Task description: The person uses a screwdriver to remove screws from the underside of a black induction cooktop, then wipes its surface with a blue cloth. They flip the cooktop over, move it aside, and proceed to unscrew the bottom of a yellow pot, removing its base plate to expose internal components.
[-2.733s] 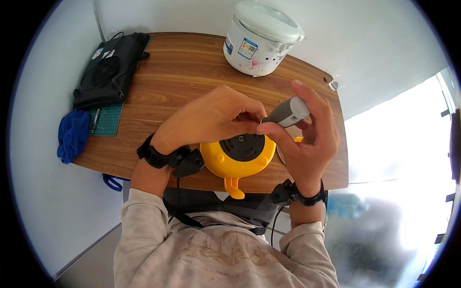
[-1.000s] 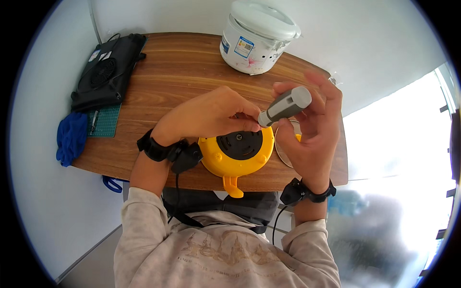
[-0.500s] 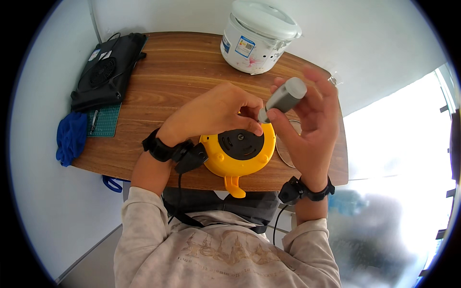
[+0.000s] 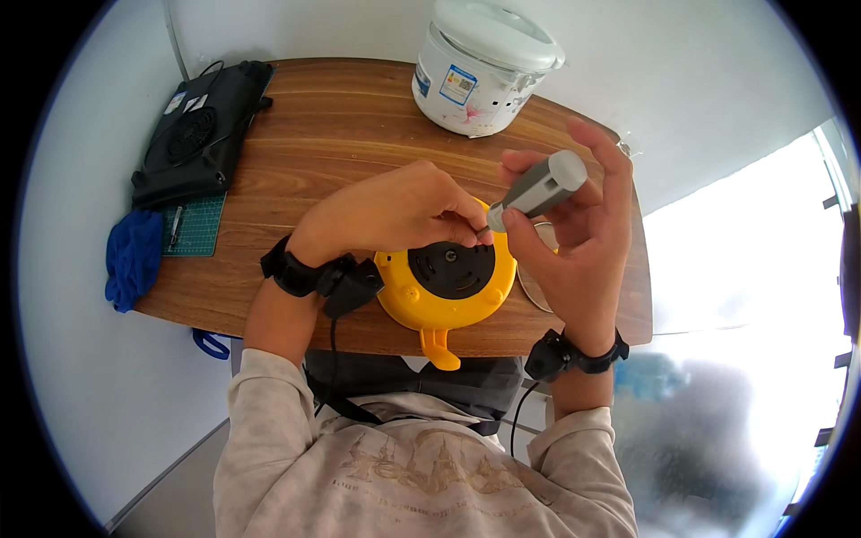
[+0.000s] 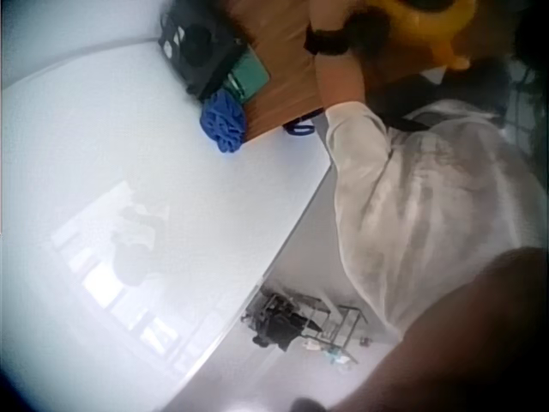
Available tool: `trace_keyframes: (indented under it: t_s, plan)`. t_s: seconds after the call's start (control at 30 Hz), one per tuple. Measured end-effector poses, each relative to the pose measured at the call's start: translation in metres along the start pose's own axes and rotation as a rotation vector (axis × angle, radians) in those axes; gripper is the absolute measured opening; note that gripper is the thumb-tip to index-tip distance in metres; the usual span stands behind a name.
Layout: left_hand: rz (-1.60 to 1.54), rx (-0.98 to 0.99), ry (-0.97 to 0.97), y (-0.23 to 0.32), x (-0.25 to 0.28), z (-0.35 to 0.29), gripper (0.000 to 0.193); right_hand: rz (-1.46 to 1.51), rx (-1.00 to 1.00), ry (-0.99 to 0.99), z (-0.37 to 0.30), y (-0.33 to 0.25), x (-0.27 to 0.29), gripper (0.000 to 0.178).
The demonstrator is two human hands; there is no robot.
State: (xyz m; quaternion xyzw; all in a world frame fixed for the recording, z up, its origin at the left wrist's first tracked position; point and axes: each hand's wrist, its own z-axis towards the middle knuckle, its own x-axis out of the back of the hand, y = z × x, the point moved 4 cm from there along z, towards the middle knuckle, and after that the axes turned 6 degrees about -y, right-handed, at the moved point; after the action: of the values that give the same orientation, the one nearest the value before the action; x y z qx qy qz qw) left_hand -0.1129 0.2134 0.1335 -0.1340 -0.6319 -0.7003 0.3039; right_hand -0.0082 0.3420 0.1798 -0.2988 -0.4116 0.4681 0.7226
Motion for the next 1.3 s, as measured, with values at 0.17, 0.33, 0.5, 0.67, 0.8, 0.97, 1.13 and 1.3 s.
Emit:
trace_keyframes:
  t_s: [0.17,0.33,0.5,0.67,0.8,0.97,1.13,1.3]
  plan:
    - [0.035,0.051,0.019,0.006,-0.001,0.001,0.023,0.052,-0.01,-0.037,-0.002,0.009,-0.002,0.055]
    - [0.115,0.083,0.006,0.008,-0.001,0.003,0.027,-0.292,0.003,-0.066,-0.003,0.007,-0.003,0.03]
    - [0.058,0.043,0.022,0.0,-0.004,0.006,0.027,-0.551,-0.155,-0.13,-0.006,0.009,-0.001,0.034]
    - [0.096,0.017,0.008,0.001,-0.004,0.008,0.023,-0.592,-0.243,-0.195,-0.011,0.024,-0.005,0.034]
    - [0.034,0.113,-0.077,0.003,-0.001,0.005,0.022,-0.567,-0.177,-0.147,-0.012,0.026,-0.004,0.032]
    - [0.076,0.152,-0.079,-0.014,0.003,-0.002,0.022,-0.552,-0.263,-0.16,-0.006,0.029,-0.004,0.032]
    - [0.117,0.059,-0.015,-0.013,0.004,0.001,0.019,-0.493,-0.221,-0.068,-0.009,0.034,-0.009,0.038]
    - [0.143,0.031,-0.006,-0.013,0.004,0.002,0.018,-0.562,-0.271,-0.104,-0.009,0.035,-0.009,0.035]
